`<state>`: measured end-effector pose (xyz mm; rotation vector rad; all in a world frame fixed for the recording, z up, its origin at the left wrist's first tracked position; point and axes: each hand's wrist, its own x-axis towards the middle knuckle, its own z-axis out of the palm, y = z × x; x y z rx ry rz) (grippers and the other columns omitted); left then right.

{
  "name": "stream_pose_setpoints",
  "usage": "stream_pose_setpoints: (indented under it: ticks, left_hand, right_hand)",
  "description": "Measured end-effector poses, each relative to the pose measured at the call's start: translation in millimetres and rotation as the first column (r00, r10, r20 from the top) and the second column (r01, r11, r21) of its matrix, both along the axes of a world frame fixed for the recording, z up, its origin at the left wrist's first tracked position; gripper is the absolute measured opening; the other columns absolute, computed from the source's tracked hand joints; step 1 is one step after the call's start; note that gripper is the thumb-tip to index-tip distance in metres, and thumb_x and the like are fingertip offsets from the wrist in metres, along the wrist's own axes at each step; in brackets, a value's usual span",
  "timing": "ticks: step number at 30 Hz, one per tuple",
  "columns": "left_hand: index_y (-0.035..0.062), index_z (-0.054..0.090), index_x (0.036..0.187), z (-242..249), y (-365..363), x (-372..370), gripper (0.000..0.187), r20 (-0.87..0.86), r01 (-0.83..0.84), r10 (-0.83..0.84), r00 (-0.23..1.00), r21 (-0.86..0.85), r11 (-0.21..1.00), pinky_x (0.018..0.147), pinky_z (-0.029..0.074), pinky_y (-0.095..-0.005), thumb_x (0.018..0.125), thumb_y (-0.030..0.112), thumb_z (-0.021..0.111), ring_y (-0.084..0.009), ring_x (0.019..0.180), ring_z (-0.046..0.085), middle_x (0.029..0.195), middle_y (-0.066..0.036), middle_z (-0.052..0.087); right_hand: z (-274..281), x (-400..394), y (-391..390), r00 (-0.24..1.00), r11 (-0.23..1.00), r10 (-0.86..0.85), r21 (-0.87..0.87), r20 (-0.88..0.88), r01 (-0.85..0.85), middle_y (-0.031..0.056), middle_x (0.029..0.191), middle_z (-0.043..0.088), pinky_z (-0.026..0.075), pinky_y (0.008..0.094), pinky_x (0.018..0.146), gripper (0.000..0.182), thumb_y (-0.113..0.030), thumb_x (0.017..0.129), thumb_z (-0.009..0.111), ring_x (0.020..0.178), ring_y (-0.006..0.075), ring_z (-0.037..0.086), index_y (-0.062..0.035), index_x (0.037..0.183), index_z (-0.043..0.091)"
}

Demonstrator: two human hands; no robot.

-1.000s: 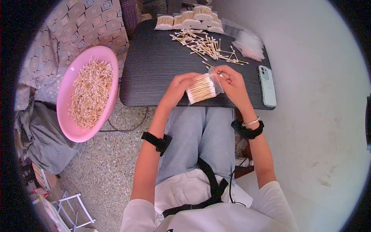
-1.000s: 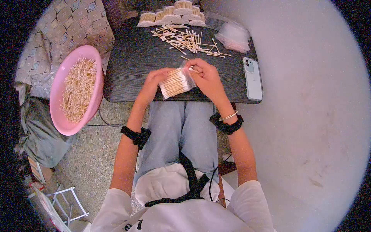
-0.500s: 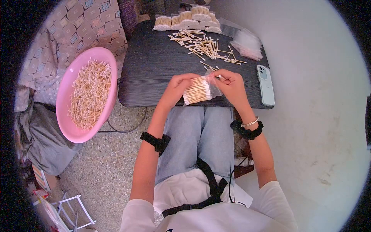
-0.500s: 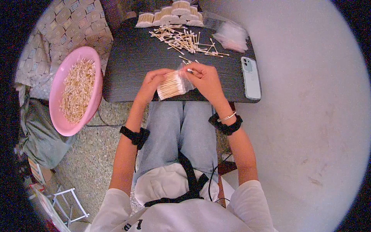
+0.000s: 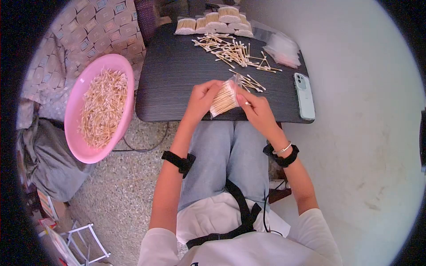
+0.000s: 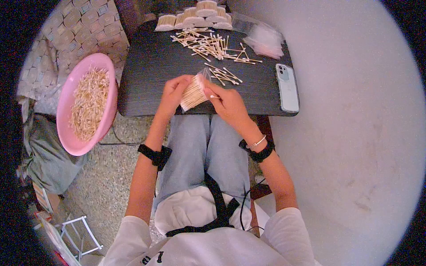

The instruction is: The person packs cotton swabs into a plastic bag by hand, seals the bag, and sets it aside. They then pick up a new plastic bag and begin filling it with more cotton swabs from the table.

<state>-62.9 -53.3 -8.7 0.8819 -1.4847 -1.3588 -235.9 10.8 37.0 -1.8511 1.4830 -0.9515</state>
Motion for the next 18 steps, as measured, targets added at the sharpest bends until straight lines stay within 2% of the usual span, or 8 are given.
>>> stream_pose_setpoints:
  ticks: [2, 5, 6, 8, 10, 12, 15, 18]
  left_hand:
    - [-0.0010, 0.062, 0.101, 2.2, 0.9, -2.7, 0.024, -0.074, 0.046, -0.043, 0.996, 0.041, 0.998, 0.073, 0.045, -0.0230, 0.091, 0.017, 0.050, -0.0065, 0.080, 0.055, 0.086, -0.002, 0.064]
    - [-0.0007, 0.060, 0.105, 6.2, 3.3, -2.2, 0.024, -0.183, 0.085, -0.071, 0.981, 0.072, 0.994, 0.076, 0.045, -0.0233, 0.090, 0.016, 0.053, -0.0070, 0.084, 0.055, 0.092, -0.003, 0.063]
    - [-0.0006, 0.059, 0.107, 6.9, 3.5, -1.7, 0.025, -0.220, 0.094, -0.075, 0.973, 0.077, 0.993, 0.077, 0.044, -0.0234, 0.089, 0.016, 0.054, -0.0072, 0.086, 0.055, 0.094, -0.003, 0.063]
    - [-0.0004, 0.057, 0.110, 8.0, 3.6, -0.7, 0.026, -0.219, 0.097, -0.083, 0.972, 0.054, 0.994, 0.079, 0.043, -0.0233, 0.088, 0.015, 0.054, -0.0079, 0.089, 0.054, 0.098, -0.003, 0.061]
    - [-0.0003, 0.056, 0.111, 8.7, 3.2, -0.6, 0.027, -0.219, 0.113, -0.100, 0.971, 0.048, 0.992, 0.081, 0.043, -0.0233, 0.088, 0.014, 0.054, -0.0085, 0.092, 0.054, 0.101, -0.004, 0.061]
    - [-0.0005, 0.056, 0.111, 8.8, 2.7, 0.1, 0.027, -0.219, 0.142, -0.126, 0.968, 0.058, 0.988, 0.082, 0.042, -0.0232, 0.087, 0.012, 0.054, -0.0089, 0.092, 0.054, 0.101, -0.004, 0.060]
    - [-0.0010, 0.055, 0.113, 5.7, 1.0, 2.0, 0.032, -0.166, 0.149, -0.143, 0.976, 0.026, 0.989, 0.084, 0.042, -0.0238, 0.086, 0.016, 0.055, -0.0111, 0.095, 0.055, 0.106, -0.004, 0.060]
    - [-0.0006, 0.056, 0.112, 1.8, -0.7, 2.3, 0.032, -0.149, 0.143, -0.139, 0.979, 0.013, 0.990, 0.083, 0.043, -0.0241, 0.086, 0.016, 0.055, -0.0111, 0.094, 0.055, 0.104, -0.004, 0.061]
  right_hand:
    - [-2.7, -3.7, -5.3, 0.986, 0.998, 0.053, -0.045, 0.157, -0.047, 0.0089, 0.088, 0.063, 0.043, 0.0260, 0.062, 0.034, -0.011, 0.088, 0.050, 0.069, 0.0082, 0.052, -0.0081, 0.122, 0.053]
    - [6.1, -13.4, -9.2, 0.923, 0.995, -0.076, 0.096, 0.378, 0.042, 0.0091, 0.098, 0.058, 0.042, 0.0263, 0.072, 0.035, -0.012, 0.091, 0.046, 0.083, 0.0085, 0.050, -0.0038, 0.125, 0.046]
    - [8.1, -19.1, -8.9, 0.905, 0.984, -0.099, 0.178, 0.415, 0.026, 0.0083, 0.098, 0.055, 0.040, 0.0261, 0.077, 0.035, -0.011, 0.093, 0.042, 0.088, 0.0111, 0.049, -0.0006, 0.126, 0.041]
    - [10.5, -25.7, -9.3, 0.975, 0.999, -0.046, 0.039, 0.217, 0.038, 0.0076, 0.088, 0.053, 0.040, 0.0258, 0.072, 0.034, -0.012, 0.094, 0.041, 0.080, 0.0126, 0.050, -0.0019, 0.126, 0.041]
    - [20.9, -28.6, -7.1, 0.999, 0.999, -0.021, -0.023, 0.037, 0.022, 0.0070, 0.081, 0.054, 0.041, 0.0262, 0.066, 0.033, -0.014, 0.094, 0.041, 0.073, 0.0144, 0.051, -0.0035, 0.126, 0.041]
    - [34.1, -31.9, -0.8, 0.994, 1.000, -0.003, -0.004, -0.110, 0.002, 0.0066, 0.075, 0.057, 0.041, 0.0273, 0.060, 0.032, -0.015, 0.094, 0.041, 0.065, 0.0164, 0.052, -0.0054, 0.124, 0.043]
    - [28.8, -38.4, 0.6, 0.992, 0.993, -0.122, -0.001, 0.039, 0.122, 0.0043, 0.063, 0.055, 0.039, 0.0271, 0.053, 0.027, -0.016, 0.093, 0.047, 0.054, 0.0134, 0.049, -0.0062, 0.118, 0.052]
    - [40.1, -42.0, 6.1, 0.982, 0.983, -0.186, -0.003, -0.042, 0.186, 0.0019, 0.060, 0.055, 0.038, 0.0240, 0.051, 0.020, -0.016, 0.088, 0.056, 0.053, 0.0081, 0.047, -0.0043, 0.103, 0.061]
